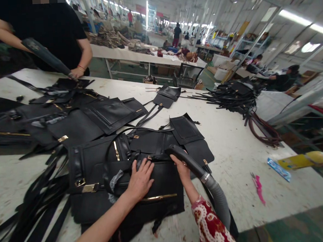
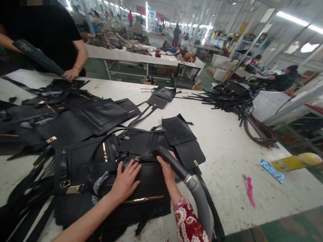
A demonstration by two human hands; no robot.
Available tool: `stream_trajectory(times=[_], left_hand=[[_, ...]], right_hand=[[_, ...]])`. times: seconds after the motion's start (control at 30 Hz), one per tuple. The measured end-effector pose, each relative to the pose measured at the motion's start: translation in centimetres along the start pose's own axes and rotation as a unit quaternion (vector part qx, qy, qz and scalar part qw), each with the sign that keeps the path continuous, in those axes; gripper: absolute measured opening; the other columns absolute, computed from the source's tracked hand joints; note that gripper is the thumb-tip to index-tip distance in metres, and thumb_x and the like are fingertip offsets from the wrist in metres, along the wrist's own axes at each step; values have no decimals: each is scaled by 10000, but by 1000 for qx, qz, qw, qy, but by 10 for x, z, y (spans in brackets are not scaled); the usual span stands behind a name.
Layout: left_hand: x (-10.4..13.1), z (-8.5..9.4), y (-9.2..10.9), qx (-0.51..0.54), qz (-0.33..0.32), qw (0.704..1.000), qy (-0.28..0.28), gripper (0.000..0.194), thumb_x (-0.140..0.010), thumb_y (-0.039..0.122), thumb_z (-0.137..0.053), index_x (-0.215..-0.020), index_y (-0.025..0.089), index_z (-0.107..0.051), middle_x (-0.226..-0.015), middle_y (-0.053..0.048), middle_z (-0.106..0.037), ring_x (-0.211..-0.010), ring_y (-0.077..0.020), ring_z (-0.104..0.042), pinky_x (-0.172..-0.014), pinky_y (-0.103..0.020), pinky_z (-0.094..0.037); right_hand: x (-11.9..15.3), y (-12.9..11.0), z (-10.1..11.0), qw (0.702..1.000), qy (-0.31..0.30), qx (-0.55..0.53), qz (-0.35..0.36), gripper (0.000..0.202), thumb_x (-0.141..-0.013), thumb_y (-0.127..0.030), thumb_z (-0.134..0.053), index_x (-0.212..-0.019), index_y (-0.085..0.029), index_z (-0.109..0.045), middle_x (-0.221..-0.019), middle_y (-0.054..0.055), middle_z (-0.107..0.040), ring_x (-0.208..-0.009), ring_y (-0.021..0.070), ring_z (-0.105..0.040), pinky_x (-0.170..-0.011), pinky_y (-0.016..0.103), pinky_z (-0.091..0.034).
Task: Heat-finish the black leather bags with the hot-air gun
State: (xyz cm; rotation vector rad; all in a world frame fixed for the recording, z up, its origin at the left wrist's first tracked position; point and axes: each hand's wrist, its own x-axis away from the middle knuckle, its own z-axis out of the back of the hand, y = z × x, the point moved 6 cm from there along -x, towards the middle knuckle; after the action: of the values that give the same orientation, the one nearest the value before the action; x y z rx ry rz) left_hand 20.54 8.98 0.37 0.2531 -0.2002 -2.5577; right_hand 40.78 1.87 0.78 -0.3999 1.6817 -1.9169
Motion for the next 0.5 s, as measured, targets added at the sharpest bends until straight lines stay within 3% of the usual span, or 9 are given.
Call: stream_trajectory(times=[0.1, 0.2, 0.37, 0.5], left_hand=[[28, 29, -47, -56, 116, 989, 70, 441, -844, 245, -495, -1278, 190, -547, -1363, -144, -526, -1335, -360, -335, -1061, -636, -127], [57, 29, -78, -61, 183, 978, 77, 491, -864, 246, -457, -1350, 179, -466, -1297, -183, -560, -1225, -351, -464, -994, -599, -271], [79, 8, -80, 13, 176, 980, 94, 612, -887, 247, -421, -1464, 165, -236, -1172, -144, -632, -1082, -260, -570, -972, -449, -351], [82, 5, -79, 45, 202, 971, 118, 701, -869, 259, -442, -1485, 157, -125, -1161, -131, -641, -1040, -265, -589, -963, -447, -364]], right_hand=[[28, -23, -18, 997, -73, -22, 29, 376, -685, -422, -734, -972, -192, -657, -876, 31, -682, -804, 210, -618, -796, 349, -487], [56, -39, -48, 985, -154, -53, 54, 310, -677, -360, -749, -938, -210, -675, -933, 30, -680, -892, 224, -621, -875, 362, -472], [84, -34, -98, 972, -219, -70, 55, 256, -677, -288, -731, -920, -225, -685, -911, 21, -674, -874, 221, -625, -851, 360, -482], [79, -14, -134, 983, -173, -51, 30, 220, -654, -332, -722, -833, -216, -666, -799, 3, -667, -776, 208, -619, -766, 343, -509]])
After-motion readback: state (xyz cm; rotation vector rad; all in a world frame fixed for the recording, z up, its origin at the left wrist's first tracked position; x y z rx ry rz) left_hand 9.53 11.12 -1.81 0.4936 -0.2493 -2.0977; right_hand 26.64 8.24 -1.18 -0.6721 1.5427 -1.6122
